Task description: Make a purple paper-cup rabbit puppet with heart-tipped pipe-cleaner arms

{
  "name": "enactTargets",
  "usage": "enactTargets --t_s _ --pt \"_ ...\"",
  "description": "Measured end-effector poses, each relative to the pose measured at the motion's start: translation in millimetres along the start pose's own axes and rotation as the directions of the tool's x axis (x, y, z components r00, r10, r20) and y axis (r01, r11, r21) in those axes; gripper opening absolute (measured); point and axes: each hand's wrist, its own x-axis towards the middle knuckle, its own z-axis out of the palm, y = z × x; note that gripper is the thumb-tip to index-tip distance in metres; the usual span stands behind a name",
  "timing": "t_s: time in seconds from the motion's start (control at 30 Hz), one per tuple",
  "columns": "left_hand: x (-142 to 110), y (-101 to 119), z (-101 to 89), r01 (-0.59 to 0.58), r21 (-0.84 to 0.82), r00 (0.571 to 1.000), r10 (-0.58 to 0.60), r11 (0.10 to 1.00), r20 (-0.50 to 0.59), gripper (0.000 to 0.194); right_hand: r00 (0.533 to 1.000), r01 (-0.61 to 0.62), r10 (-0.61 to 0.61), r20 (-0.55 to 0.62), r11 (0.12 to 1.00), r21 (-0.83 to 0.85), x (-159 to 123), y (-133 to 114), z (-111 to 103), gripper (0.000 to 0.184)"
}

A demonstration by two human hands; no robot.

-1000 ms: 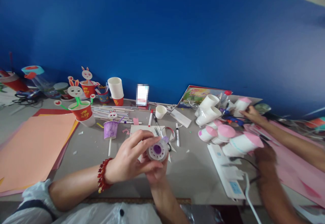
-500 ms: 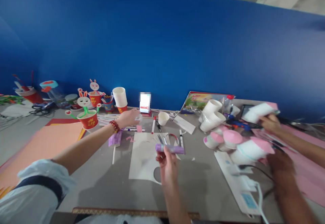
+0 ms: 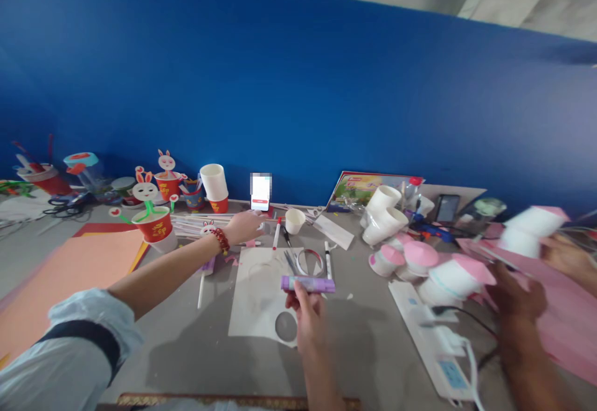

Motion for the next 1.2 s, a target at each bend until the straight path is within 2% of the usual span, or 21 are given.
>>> enactTargets --t_s 0.1,0.2,0.3,0.4,0.47,0.57,0.77,0.87,0.97,1.0,1.07,1.13,1.2 --pt "-33 11 -8.3 -0.081 -0.061 0.995 0.077 0.995 -0.061 0.028 1.000 0.002 -0.002 0.007 1.000 -0.013 3 0 -3 0.033" --pt "-73 19 -6.9 -0.148 -0.113 0.986 0.138 0.983 -0.090 0.027 1.000 0.012 -0.012 0.002 0.998 -0.055 8 -1 -7 0.033" --pt "-108 25 6.0 -0.251 -0.227 0.963 0.217 0.941 -0.162 0.024 0.999 0.025 -0.021 0.034 0.994 -0.107 12 -2 -11 0.034" --pt "-134 34 25.1 -0.257 -0.297 0.966 0.236 0.920 -0.106 0.024 0.992 0.081 -0.059 0.113 0.976 -0.204 13 -3 -13 0.032" --pt "-145 41 38.1 -0.277 -0.321 0.960 0.277 0.905 -0.047 0.021 0.976 0.142 -0.081 0.204 0.941 -0.307 12 -4 -13 0.032" --pt "-154 52 53.9 -0.299 -0.235 0.952 0.305 0.925 -0.008 0.020 0.940 0.224 -0.084 0.330 0.883 -0.412 11 -5 -10 0.028" --pt "-164 61 66.8 -0.350 -0.088 0.932 0.356 0.932 0.067 0.038 0.929 0.228 -0.063 0.366 0.874 -0.429 19 -6 -3 0.031" --pt "-168 62 67.3 -0.367 -0.092 0.923 0.374 0.926 0.093 0.032 0.907 0.277 -0.064 0.416 0.834 -0.478 28 -4 -4 0.028" --pt "-172 63 68.3 -0.363 -0.100 0.923 0.373 0.926 0.097 0.028 0.867 0.433 -0.156 0.473 0.705 -0.562 42 -2 -10 0.026" --pt "-173 63 68.9 -0.360 -0.103 0.924 0.369 0.927 0.095 0.030 0.842 0.505 -0.204 0.499 0.623 -0.598 47 -2 -12 0.027" --pt "-175 63 70.0 -0.360 -0.117 0.925 0.370 0.926 0.090 0.034 0.769 0.636 -0.266 0.581 0.397 -0.661 57 -2 -17 0.034" --pt "-177 61 70.6 -0.364 -0.142 0.922 0.378 0.920 0.085 0.038 0.700 0.712 -0.245 0.671 0.173 -0.680 67 -4 -21 0.045" --pt "-178 59 70.6 -0.370 -0.162 0.919 0.386 0.915 0.083 0.042 0.657 0.746 -0.186 0.730 0.025 -0.665 75 -6 -25 0.055"
